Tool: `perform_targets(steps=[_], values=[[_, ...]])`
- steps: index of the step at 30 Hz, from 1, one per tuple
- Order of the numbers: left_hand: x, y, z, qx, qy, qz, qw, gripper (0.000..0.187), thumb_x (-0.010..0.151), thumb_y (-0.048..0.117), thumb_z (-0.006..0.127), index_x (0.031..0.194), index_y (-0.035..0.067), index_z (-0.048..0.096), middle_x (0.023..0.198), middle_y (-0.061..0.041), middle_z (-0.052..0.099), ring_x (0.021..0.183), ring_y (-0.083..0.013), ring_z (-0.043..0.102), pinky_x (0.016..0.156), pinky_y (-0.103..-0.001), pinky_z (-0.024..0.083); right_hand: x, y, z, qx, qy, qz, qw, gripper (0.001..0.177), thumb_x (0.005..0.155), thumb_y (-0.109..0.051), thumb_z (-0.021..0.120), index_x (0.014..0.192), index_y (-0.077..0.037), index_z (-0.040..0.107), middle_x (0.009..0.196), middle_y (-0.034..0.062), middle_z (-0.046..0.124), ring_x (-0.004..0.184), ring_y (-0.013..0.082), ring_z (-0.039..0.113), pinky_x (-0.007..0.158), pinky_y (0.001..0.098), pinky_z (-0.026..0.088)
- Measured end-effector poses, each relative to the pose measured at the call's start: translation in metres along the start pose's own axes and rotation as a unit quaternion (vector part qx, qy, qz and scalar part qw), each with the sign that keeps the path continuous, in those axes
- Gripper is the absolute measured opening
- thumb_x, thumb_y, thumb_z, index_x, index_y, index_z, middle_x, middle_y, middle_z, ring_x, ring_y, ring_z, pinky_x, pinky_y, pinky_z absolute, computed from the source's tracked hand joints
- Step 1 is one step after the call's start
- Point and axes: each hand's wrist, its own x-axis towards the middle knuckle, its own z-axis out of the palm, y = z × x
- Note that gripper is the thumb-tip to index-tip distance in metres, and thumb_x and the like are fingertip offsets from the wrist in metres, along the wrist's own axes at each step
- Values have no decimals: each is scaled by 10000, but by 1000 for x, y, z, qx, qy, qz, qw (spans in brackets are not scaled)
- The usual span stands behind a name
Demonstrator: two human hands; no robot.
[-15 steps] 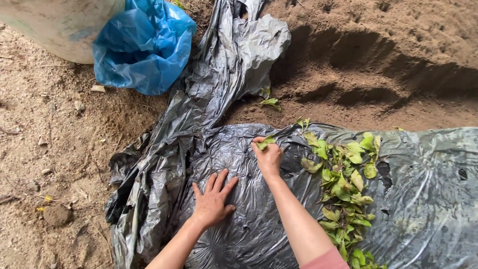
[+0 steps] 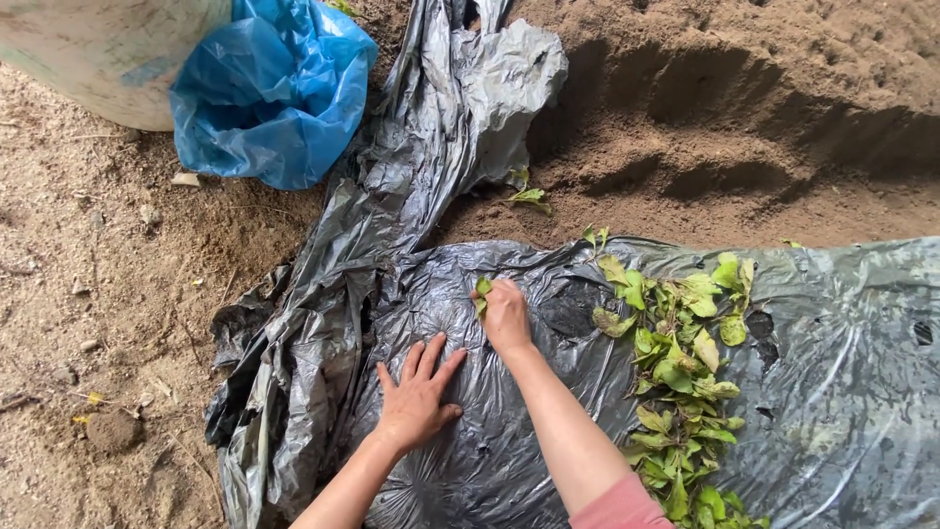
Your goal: The person plants small green seedlings into pre-cut holes in a black plastic sheet laid over the soil. They pick up seedlings from a pile, insert the roots into the holes, and press the surrounding plastic to secure them.
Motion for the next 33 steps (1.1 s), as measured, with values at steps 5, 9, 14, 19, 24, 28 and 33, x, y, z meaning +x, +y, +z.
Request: perform_targets(steps=[5,9,14,19,24,28,33], values=[[-1,1,-1,-5,-3,-6,1000,898,986,461,652,1634,421,32,1731,84,-135,1596,-263,-77,1164,-788,58,3,3,5,0,-32,18,999,181,968,-11,593,869,-47,740,796,113,658,814,250,585,628,338,514],[0,1,1,4,-4,-7,1000,904,997,468,635,1636,421,-3,1733,82,-145,1599,-268,-81,1169,-779,55,14,-2,-8,14,-118,63,991,195,812,128,718,866,-59,716,902,103,718,922,268,650,813,386,599],[-1,3,-2,-1,-9,-8,1000,904,993,458,645,1636,417,11,1731,76,-145,1596,-275,-81,1169,-785,61,8,-4,-19,62,-39,-18,997,74,886,93,691,891,35,736,1001,237,737,893,314,737,811,318,687],[-1,2,-4,-9,-7,-7,1000,886,993,461,639,1635,417,31,1731,80,-133,1595,-278,-76,1168,-784,66,5,-6,-12,53,-18,-14,998,91,826,69,749,899,15,755,1207,262,686,1145,381,667,989,393,604],[-2,4,-5,-7,-4,-6,1000,903,984,471,654,1635,412,31,1731,72,-126,1594,-280,-69,1165,-788,74,3,-19,-11,35,-35,57,997,234,947,112,529,1134,121,670,1252,244,655,1220,344,591,1053,346,560],[-4,5,-6,-10,2,-9,1000,892,980,458,656,1633,413,50,1730,86,-119,1595,-270,-59,1166,-787,67,15,-43,-42,68,-88,133,985,293,1002,0,426,1191,95,630,1254,198,644,1202,343,565,934,468,538],[0,0,2,-4,12,-2,1000,917,965,459,678,1629,435,46,1730,87,-118,1595,-262,-61,1158,-791,93,-8,-68,-115,145,-110,131,975,595,861,218,468,1387,-41,569,1596,189,351,1477,319,326,1249,452,278]])
